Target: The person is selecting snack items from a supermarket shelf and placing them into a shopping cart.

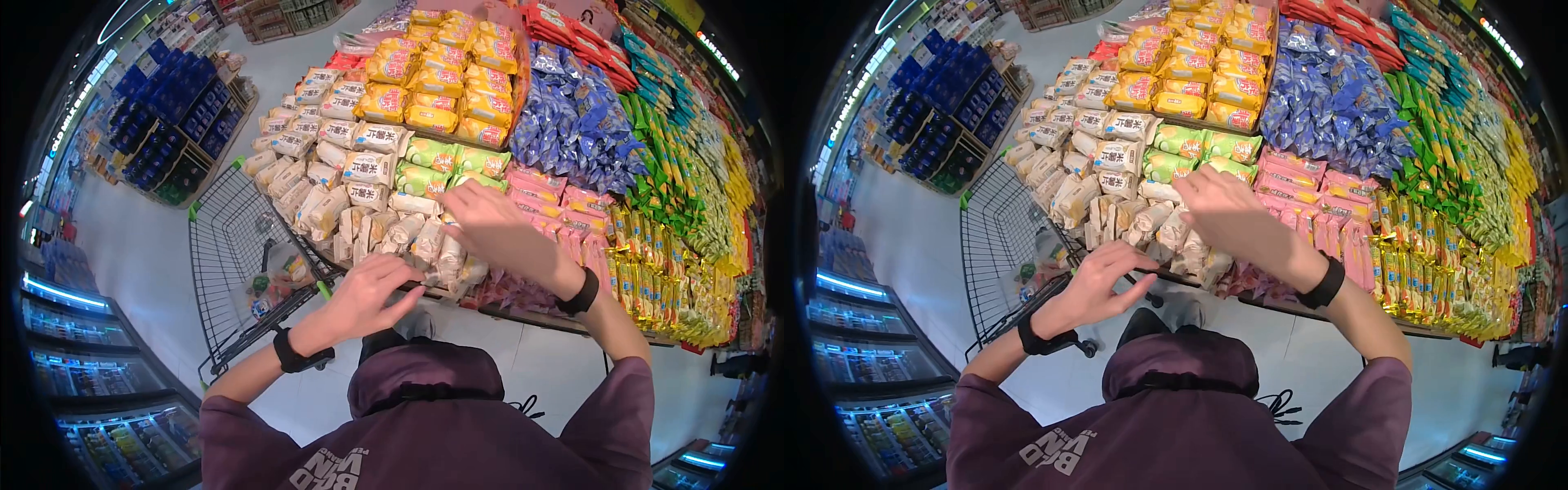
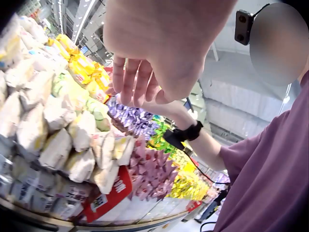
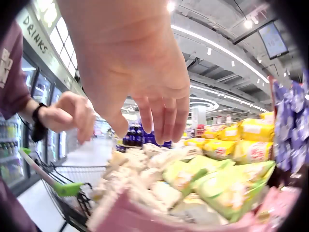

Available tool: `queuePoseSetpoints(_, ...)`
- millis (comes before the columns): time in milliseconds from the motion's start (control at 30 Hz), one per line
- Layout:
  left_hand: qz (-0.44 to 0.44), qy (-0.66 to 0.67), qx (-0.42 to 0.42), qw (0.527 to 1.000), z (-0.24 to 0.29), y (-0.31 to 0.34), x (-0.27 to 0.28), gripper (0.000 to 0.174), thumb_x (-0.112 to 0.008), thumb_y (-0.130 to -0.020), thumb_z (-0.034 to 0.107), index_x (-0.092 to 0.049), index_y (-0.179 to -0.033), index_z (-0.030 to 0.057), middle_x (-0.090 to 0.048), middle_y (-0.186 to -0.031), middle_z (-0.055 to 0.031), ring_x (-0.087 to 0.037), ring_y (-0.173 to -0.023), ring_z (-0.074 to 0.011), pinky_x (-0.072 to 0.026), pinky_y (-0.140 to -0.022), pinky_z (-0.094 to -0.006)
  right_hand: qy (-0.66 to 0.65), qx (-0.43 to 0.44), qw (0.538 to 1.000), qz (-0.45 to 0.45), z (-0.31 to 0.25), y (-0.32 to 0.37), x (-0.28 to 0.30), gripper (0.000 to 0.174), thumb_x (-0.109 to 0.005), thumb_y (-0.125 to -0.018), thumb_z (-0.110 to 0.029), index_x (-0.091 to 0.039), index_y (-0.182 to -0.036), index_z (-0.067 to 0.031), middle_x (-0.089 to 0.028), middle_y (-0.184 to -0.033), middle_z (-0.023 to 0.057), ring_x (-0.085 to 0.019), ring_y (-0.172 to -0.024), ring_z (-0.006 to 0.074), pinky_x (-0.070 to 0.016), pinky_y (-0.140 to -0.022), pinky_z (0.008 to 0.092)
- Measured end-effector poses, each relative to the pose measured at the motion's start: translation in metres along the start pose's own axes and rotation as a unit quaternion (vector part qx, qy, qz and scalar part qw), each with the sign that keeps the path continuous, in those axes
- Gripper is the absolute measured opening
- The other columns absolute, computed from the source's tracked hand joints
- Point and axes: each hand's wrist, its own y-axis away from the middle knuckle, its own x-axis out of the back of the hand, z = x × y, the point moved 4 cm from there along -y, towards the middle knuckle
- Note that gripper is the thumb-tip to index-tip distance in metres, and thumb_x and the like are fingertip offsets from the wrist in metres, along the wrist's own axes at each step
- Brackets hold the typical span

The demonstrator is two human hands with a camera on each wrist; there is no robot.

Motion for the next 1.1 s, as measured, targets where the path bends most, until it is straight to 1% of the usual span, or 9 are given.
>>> queuePoseSetpoints(133, 0.029, 0.074, -0.002, 0.997, 0.023, -0.018, -0.017, 0.013, -0.071, -0.079, 0.006, -0.063, -0.089, 0.002, -0.064, -0.082, -0.0103, -0.061, -0.075, -0.0289, -0.0481, -0.07, -0.0369, 0.06, -0.055, 0.991, -0.109, 0.06, 0.001, -0.008, 0.038, -0.067, -0.079, -0.013, -0.052, -0.109, 0.0061, -0.057, -0.098, 0.0203, -0.056, -0.101, 0.035, -0.0481, -0.083, 0.0425)
queuePoseSetpoints(333, 0.066, 0.092, 0.033, 0.993, 0.033, -0.023, -0.022, 0.011, -0.069, -0.08, 0.006, -0.062, -0.087, 0.0015, -0.063, -0.082, -0.0113, -0.06, -0.077, -0.0305, -0.0467, -0.07, -0.0387, 0.088, -0.056, 0.987, -0.119, 0.085, 0.002, -0.04, 0.049, -0.067, -0.077, -0.014, -0.048, -0.117, 0.0059, -0.057, -0.102, 0.0222, -0.058, -0.101, 0.0365, -0.0496, -0.081, 0.0448)
queuePoseSetpoints(367, 0.065, 0.088, 0.043, 0.993, 0.032, -0.021, -0.021, 0.01, -0.069, -0.08, 0.006, -0.062, -0.086, 0.0012, -0.063, -0.081, -0.0117, -0.06, -0.077, -0.0312, -0.0477, -0.069, -0.0388, 0.104, -0.044, 0.987, -0.111, 0.088, -0.001, -0.045, 0.052, -0.067, -0.073, -0.012, -0.047, -0.118, 0.0062, -0.059, -0.098, 0.0225, -0.061, -0.093, 0.0364, -0.0508, -0.076, 0.0454)
queuePoseSetpoints(467, 0.074, 0.086, 0.076, 0.991, 0.026, -0.013, -0.018, 0.011, -0.069, -0.082, 0.007, -0.062, -0.087, 0.0006, -0.063, -0.081, -0.0123, -0.061, -0.075, -0.0307, -0.0488, -0.068, -0.0388, 0.118, -0.103, 0.973, -0.167, 0.097, -0.003, -0.056, 0.053, -0.066, -0.074, -0.013, -0.043, -0.117, 0.006, -0.058, -0.092, 0.0231, -0.059, -0.092, 0.0393, -0.0486, -0.079, 0.0461)
queuePoseSetpoints(633, 0.101, 0.118, 0.168, 0.973, 0.017, 0.003, -0.005, 0.011, -0.067, -0.085, 0.008, -0.065, -0.091, 0.0003, -0.065, -0.082, -0.011, -0.064, -0.075, -0.0232, -0.0495, -0.07, -0.0325, 0.111, -0.099, 0.974, -0.173, 0.099, -0.008, -0.047, 0.06, -0.068, -0.071, -0.016, -0.04, -0.12, 0.0037, -0.062, -0.074, 0.0221, -0.063, -0.071, 0.041, -0.0501, -0.065, 0.0481)
queuePoseSetpoints(767, 0.118, 0.141, 0.233, 0.955, 0.006, 0.011, 0.005, 0.012, -0.064, -0.089, 0.009, -0.065, -0.097, -0.0003, -0.068, -0.088, -0.0072, -0.065, -0.079, -0.0134, -0.0488, -0.074, -0.0273, 0.1, -0.146, 0.97, -0.167, 0.089, -0.011, -0.008, 0.063, -0.071, -0.072, -0.022, -0.041, -0.121, 0.0021, -0.062, -0.079, 0.0233, -0.062, -0.077, 0.0422, -0.0501, -0.068, 0.0481)
queuePoseSetpoints(900, 0.263, 0.294, 0.284, 0.874, -0.02, 0.013, -0.01, 0.017, -0.063, -0.091, 0.01, -0.064, -0.104, -0.0003, -0.068, -0.093, -0.0064, -0.062, -0.075, -0.0095, -0.0501, -0.072, -0.0249, 0.045, -0.138, 0.987, -0.065, 0.049, -0.012, 0.037, 0.058, -0.074, -0.069, -0.015, -0.047, -0.118, 0.0014, -0.062, -0.084, 0.0231, -0.063, -0.082, 0.0395, -0.0498, -0.073, 0.0465)
queuePoseSetpoints(1000, 0.281, 0.369, 0.275, 0.842, -0.028, 0.001, -0.018, 0.035, -0.063, -0.091, 0.009, -0.053, -0.123, -0.0013, -0.065, -0.108, -0.0086, -0.061, -0.091, -0.0097, -0.0494, -0.079, -0.0249, -0.031, -0.054, 0.998, 0.009, 0.015, -0.008, 0.042, 0.054, -0.075, -0.067, -0.013, -0.052, -0.115, -0.0023, -0.062, -0.088, 0.0199, -0.061, -0.087, 0.0371, -0.0489, -0.077, 0.0439)
queuePoseSetpoints(1100, 0.256, 0.473, 0.289, 0.792, -0.024, -0.009, -0.028, 0.042, -0.066, -0.09, 0.011, -0.05, -0.126, -0.0003, -0.062, -0.112, -0.0086, -0.059, -0.098, -0.0103, -0.0486, -0.082, -0.0253, -0.098, -0.04, 0.994, 0.027, -0.012, 0.0, 0.028, 0.054, -0.079, -0.063, -0.013, -0.056, -0.111, -0.0066, -0.062, -0.098, 0.0142, -0.059, -0.094, 0.0335, -0.0482, -0.08, 0.0418)
